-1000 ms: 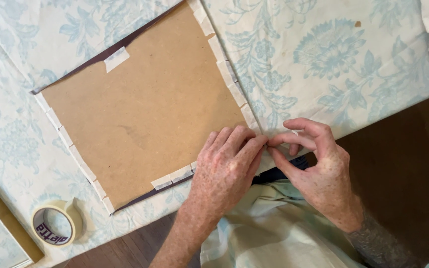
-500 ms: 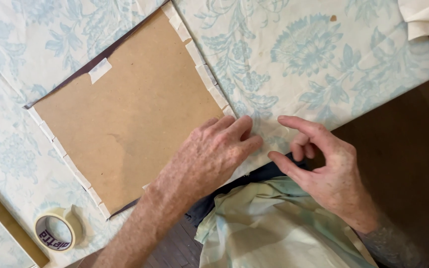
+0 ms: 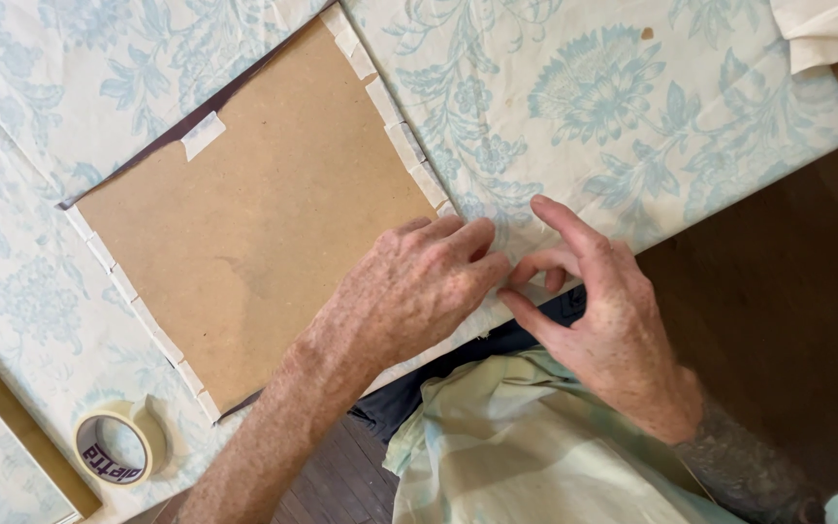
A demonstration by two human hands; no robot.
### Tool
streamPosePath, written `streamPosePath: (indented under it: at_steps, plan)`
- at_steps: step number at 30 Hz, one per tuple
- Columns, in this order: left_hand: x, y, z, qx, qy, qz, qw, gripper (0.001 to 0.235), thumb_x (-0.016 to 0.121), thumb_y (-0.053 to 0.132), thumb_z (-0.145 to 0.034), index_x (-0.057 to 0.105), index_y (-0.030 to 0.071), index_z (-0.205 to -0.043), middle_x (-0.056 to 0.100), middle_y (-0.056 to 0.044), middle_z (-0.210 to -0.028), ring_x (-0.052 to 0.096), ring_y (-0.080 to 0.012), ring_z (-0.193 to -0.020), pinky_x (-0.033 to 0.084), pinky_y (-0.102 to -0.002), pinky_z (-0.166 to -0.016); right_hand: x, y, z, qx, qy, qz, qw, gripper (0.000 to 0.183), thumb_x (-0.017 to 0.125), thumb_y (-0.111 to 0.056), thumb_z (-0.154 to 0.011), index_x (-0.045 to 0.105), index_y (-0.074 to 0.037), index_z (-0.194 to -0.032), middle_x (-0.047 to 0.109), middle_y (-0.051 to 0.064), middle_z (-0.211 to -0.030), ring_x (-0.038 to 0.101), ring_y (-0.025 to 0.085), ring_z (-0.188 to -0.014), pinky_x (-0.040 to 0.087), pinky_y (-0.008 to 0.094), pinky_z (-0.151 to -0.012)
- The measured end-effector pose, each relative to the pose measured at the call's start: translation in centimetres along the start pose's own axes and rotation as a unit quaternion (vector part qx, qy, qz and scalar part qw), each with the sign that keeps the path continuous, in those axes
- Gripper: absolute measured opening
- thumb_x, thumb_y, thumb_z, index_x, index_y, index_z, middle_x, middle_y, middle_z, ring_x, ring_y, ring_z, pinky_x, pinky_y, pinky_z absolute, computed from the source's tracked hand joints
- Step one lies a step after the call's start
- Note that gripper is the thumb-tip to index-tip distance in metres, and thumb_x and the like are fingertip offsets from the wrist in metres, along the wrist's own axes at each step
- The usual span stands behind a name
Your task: Applying small strips of masking tape to the edges of a cardboard board for framing.
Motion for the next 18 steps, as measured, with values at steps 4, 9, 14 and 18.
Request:
streamPosePath:
  at_steps: [4,9,14,18]
  plan:
    - [-0.3,-0.2,0.7,-0.005,0.047,0.025,0.999,0.013,0.067,0.012,-0.096,0.059,0.015,-0.087,0.052,-0.003,-0.085,0.054,-0.0236,-0.069,0.046,-0.039,-0.057,0.8,-0.3,0.0,0.000,0.011,0.013,1.000,0.081,0.089,-0.012,-0.088,0.040,-0.001,-0.152,0.071,-0.005,-0.093,0.060,0.010,-0.078,0.046,0.034,-0.098]
    - [-0.2,-0.9,0.9,-0.032,0.058,0.102,0.993,0.016,0.064,0.014,-0.101,0.059,0.010,-0.086,0.052,-0.006,-0.083,0.055,-0.0277,-0.071,0.048,-0.042,-0.063,0.9,-0.3,-0.5,0.030,0.015,0.005,0.999,0.076,0.086,-0.010,-0.087,0.043,-0.004,-0.149,0.073,-0.007,-0.091,0.055,0.012,-0.072,0.043,0.033,-0.100]
    - [-0.4,-1.0,1.0,-0.030,0.070,0.110,0.991,0.015,0.063,0.012,-0.098,0.059,0.008,-0.085,0.053,-0.007,-0.082,0.055,-0.0298,-0.072,0.048,-0.043,-0.064,1.3,0.0,-0.6,0.050,0.007,0.000,0.999,0.076,0.083,-0.005,-0.084,0.043,-0.006,-0.149,0.074,-0.007,-0.092,0.057,0.010,-0.070,0.041,0.033,-0.102]
    - [-0.6,-1.3,1.4,-0.054,0.063,0.129,0.988,0.011,0.064,0.008,-0.096,0.057,0.007,-0.088,0.055,-0.008,-0.084,0.058,-0.0301,-0.074,0.049,-0.044,-0.061,1.5,0.1,-0.7,0.069,-0.007,-0.010,0.998,0.077,0.082,-0.006,-0.083,0.043,-0.007,-0.149,0.075,-0.006,-0.092,0.056,0.011,-0.069,0.040,0.033,-0.103]
Point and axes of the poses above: each hand's wrist, its own z-axis away from the middle knuckle, its own x-axis out of the palm, y = z × x, the point moved 10 cm from there along -z, towards the middle knuckle
